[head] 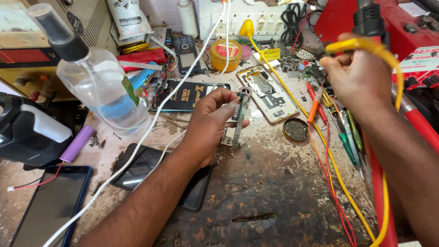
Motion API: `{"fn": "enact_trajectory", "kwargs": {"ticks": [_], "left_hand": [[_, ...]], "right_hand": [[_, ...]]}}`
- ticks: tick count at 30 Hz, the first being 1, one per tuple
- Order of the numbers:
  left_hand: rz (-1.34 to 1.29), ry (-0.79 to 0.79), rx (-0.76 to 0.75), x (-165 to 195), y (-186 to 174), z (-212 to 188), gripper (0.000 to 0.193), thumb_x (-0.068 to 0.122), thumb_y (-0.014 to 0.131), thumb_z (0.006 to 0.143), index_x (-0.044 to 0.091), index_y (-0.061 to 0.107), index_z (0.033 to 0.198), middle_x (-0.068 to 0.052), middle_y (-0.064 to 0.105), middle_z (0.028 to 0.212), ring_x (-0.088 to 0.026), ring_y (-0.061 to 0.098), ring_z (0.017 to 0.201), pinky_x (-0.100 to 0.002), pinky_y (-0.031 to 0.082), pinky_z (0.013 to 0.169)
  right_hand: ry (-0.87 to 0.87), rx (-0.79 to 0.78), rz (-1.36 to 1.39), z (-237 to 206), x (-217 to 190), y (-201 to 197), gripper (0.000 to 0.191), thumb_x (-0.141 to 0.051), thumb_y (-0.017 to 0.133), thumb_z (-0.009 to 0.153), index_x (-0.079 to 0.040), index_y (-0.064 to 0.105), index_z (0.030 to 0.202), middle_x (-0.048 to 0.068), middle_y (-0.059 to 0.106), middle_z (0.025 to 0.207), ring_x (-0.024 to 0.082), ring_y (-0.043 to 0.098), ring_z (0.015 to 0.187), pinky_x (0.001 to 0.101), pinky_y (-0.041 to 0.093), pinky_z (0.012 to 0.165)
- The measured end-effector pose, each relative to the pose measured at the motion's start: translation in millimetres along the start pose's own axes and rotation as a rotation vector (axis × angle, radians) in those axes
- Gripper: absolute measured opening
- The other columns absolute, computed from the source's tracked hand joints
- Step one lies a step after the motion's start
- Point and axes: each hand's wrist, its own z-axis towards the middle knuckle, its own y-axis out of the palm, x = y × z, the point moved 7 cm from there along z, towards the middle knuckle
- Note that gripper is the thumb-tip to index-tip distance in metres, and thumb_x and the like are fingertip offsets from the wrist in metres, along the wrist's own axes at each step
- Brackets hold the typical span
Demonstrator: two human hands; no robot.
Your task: The person holds a small green circuit board and uses a soldering iron to apply solder to several points on the board. They then use multimeter probes to test a small cylindrical component and the board itself. The person continues to solder additional points on the board.
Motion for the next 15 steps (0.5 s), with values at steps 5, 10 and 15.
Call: {"fn": "enact_trajectory", "kwargs": {"ticks": [5,10,15], "left_hand": [[-0.011,0.041,-0.032,4.6,2.0,-0.2,0.008,0.011,0.059,0.103,0.003,0.061,0.103,-0.003,0.063,0.096,-0.009,0.066,0.083,-0.029,0.064,0.076],[0.015,0.0,-0.021,1.5,3.6,-2.1,0.009,0.011,0.058,0.102,0.004,0.062,0.103,-0.002,0.064,0.094,-0.009,0.066,0.081,-0.028,0.063,0.075],[0.02,0.011,-0.036,3.6,2.9,-3.2,0.009,0.01,0.057,0.102,0.004,0.063,0.103,-0.003,0.066,0.096,-0.01,0.068,0.081,-0.028,0.062,0.075]], "right_hand": [[-0.054,0.092,0.182,-14.1,32.4,-31.9,0.024,-0.024,0.065,0.117,-0.002,0.06,0.127,0.01,0.065,0.088,0.016,0.063,0.069,0.028,0.048,0.057],[0.001,0.104,0.427,-53.5,109.6,-64.8,0.033,-0.031,0.051,0.123,0.0,0.059,0.116,0.011,0.066,0.086,0.016,0.063,0.065,0.0276,0.05,0.059],[0.075,0.042,0.351,-84.8,152.3,-73.2,0.05,-0.039,0.038,0.128,0.002,0.058,0.106,0.013,0.067,0.085,0.017,0.062,0.062,0.0271,0.053,0.062]]}}
